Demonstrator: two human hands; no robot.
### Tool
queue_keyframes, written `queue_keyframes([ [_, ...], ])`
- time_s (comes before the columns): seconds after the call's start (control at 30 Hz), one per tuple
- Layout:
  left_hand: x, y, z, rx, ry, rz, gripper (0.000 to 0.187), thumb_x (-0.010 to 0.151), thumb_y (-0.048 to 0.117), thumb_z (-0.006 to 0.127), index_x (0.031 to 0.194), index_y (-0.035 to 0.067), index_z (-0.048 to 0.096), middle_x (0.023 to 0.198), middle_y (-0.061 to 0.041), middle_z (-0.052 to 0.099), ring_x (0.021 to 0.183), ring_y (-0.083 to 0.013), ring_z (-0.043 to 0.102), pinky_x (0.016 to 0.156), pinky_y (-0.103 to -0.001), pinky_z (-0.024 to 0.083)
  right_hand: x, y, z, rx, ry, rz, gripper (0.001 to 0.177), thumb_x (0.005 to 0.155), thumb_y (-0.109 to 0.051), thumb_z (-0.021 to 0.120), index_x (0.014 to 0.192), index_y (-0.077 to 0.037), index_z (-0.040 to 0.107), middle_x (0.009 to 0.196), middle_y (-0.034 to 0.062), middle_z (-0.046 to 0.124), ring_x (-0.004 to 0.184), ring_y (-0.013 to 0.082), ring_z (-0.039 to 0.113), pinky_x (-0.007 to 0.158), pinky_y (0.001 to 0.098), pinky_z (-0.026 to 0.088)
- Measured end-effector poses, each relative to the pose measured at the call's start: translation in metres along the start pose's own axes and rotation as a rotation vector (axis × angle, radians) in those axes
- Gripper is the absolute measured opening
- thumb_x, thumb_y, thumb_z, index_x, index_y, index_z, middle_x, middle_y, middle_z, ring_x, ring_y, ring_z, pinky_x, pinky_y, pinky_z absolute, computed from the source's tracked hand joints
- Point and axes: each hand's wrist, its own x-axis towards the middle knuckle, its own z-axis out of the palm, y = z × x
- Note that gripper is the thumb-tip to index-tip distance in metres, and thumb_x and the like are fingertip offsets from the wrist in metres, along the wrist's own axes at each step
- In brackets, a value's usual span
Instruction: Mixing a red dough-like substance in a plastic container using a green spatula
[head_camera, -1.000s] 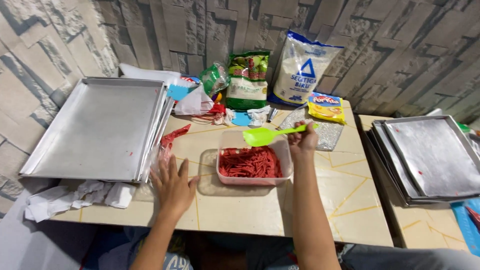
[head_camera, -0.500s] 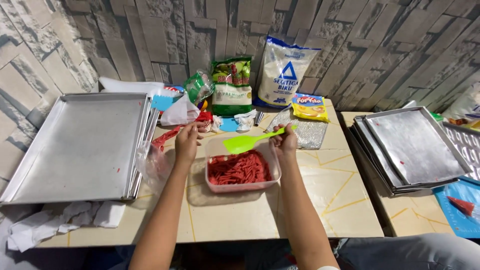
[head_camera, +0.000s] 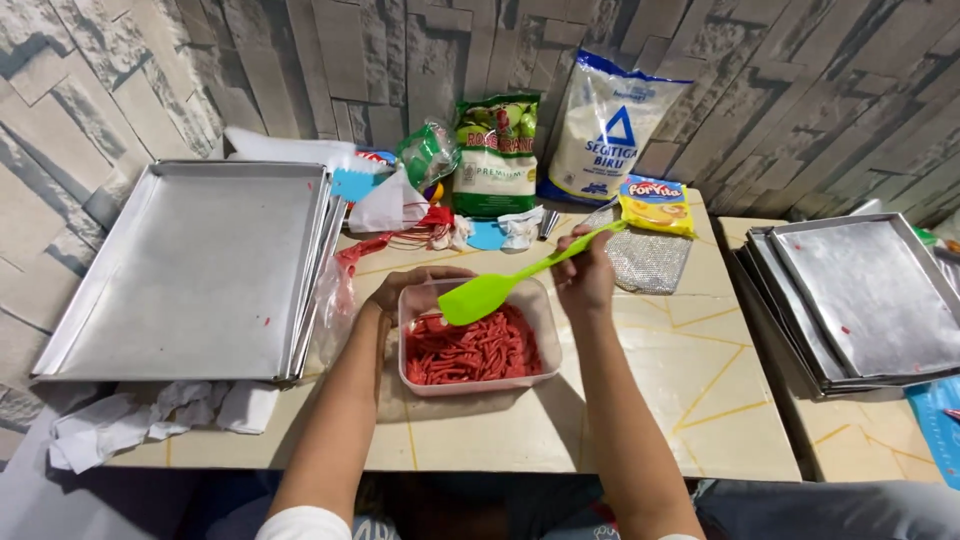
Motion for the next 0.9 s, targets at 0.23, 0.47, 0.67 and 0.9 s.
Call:
queue_keyframes([
  [0.23,-0.010,0.022,0.039,-0.081,-0.051,-0.065,0.080,0.076,0.037,0.068,0.140,-0.007,0.052,0.141,-0.027,0.056,0.125,-0.0366,0.059,0.105,-0.049,0.046,-0.027,-0.064,0.057,-0.265,-0.213,-0.224,0.055,0.102,-0.061,0.035,0.105,-0.008,0.051,0.086,0.0268,0.067,0.047,0.0192,0.055,0.045,0.0266,0.049],
  [0.47,-0.008,0.039,0.044,-0.031,-0.052,-0.135,0.086,0.059,0.022,0.061,0.139,-0.009,0.054,0.126,-0.029,0.065,0.122,-0.0383,0.061,0.109,-0.048,0.042,-0.031,-0.058,0.116,-0.442,-0.373,-0.246,0.080,0.093,-0.078,0.015,0.082,-0.007,0.051,0.057,0.0175,0.055,0.044,0.0199,0.056,0.037,0.0227,0.044],
  [0.67,-0.005,0.036,0.035,-0.069,-0.110,-0.127,0.087,0.057,0.023,0.061,0.138,-0.008,0.055,0.131,-0.032,0.062,0.125,-0.0403,0.059,0.110,-0.051,0.040,-0.030,-0.016,0.105,-0.491,-0.389,-0.316,0.038,0.106,-0.048,0.030,0.101,-0.014,0.045,0.054,0.0048,0.049,0.040,0.0118,0.041,0.037,0.0181,0.034],
  [0.9,-0.002,0.022,0.015,-0.068,-0.070,-0.126,0.089,0.054,0.022,0.060,0.137,-0.010,0.055,0.126,-0.033,0.064,0.110,-0.0416,0.067,0.088,-0.046,0.057,-0.036,-0.028,0.091,-0.511,-0.186,-0.384,0.020,0.115,-0.026,0.038,0.132,-0.018,0.038,0.060,-0.0023,0.047,0.045,0.0086,0.038,0.042,0.0179,0.034],
])
